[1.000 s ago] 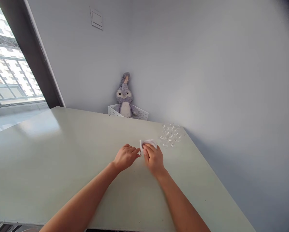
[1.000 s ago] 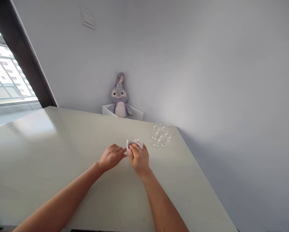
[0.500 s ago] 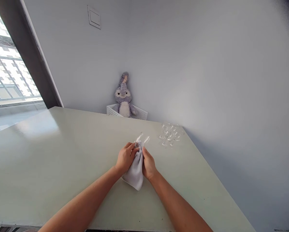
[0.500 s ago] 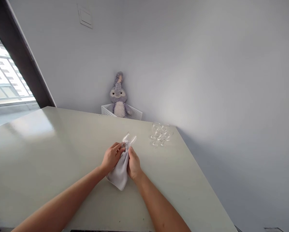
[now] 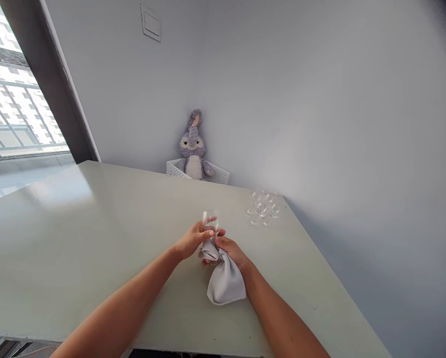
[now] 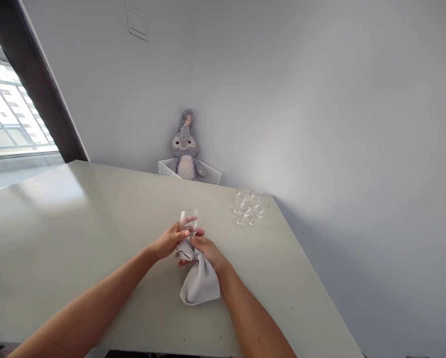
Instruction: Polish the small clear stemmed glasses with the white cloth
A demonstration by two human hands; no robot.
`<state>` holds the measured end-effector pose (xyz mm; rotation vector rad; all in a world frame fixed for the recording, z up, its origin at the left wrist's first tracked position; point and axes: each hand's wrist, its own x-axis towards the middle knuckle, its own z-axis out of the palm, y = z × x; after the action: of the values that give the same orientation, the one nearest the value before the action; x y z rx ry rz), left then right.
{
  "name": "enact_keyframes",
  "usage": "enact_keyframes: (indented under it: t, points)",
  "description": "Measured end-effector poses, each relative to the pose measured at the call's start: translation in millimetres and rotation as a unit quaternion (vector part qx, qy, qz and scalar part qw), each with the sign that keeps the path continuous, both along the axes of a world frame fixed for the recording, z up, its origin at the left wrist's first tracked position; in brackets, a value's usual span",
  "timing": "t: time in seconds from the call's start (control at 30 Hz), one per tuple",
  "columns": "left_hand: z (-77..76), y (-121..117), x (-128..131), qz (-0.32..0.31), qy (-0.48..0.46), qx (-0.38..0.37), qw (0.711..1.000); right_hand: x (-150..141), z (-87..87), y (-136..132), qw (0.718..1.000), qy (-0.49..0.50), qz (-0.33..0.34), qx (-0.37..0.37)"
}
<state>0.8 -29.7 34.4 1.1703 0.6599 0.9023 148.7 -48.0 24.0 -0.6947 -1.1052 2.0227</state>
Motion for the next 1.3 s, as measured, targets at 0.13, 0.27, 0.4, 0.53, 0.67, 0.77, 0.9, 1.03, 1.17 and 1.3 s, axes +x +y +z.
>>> enact_keyframes:
  t: [0.13,0.27,0.4,0.53,0.67,0.77,0.9,1.03,1.17,1.3]
  points:
    - [2.2,3.0,1.1,0.081,-0.010,-0.015,0.997,0.9,-1.5,2.6,0.979,-0.140,-0.082,0.121]
    - [-3.8,2.3,10.2,0.183,-0.021,-0.044,0.982,-0.2,-10.6,2.4,0.810,-0.405,-0.197,0.376]
    - [-7.9,5.9,7.8,0.283,-0.100,-0.124,0.946,-5.2,-16.7,-3.3,0.608,-0.546,-0.200,0.540]
    - [-9.2,16.3,-2.7,0.292,-0.218,-0.240,0.900,-10.2,-13.7,-6.8,0.493,-0.545,-0.182,0.653]
    - [-8.9,20.3,-1.4,0.257,-0.302,-0.294,0.869,-9.7,-10.6,-4.2,0.472,-0.553,-0.229,0.647]
    - [-5.5,18.2,3.1,0.258,-0.356,-0.285,0.852,-9.5,-12.5,-3.2,0.519,-0.555,-0.265,0.594]
    - [1.3,19.3,-3.7,0.274,-0.385,-0.197,0.859,-12.1,-14.8,-7.9,0.600,-0.557,-0.220,0.530]
    - [9.1,22.5,-17.3,0.297,-0.333,-0.058,0.893,-6.8,-7.2,-11.0,0.602,-0.527,-0.204,0.564]
    - [14.2,13.5,-11.9,0.299,-0.221,0.056,0.927,6.6,6.8,-6.7,0.595,-0.480,-0.336,0.550]
    - [7.3,-5.2,9.9,0.209,-0.075,0.147,0.964,10.7,12.2,-3.7,0.579,-0.504,-0.346,0.540]
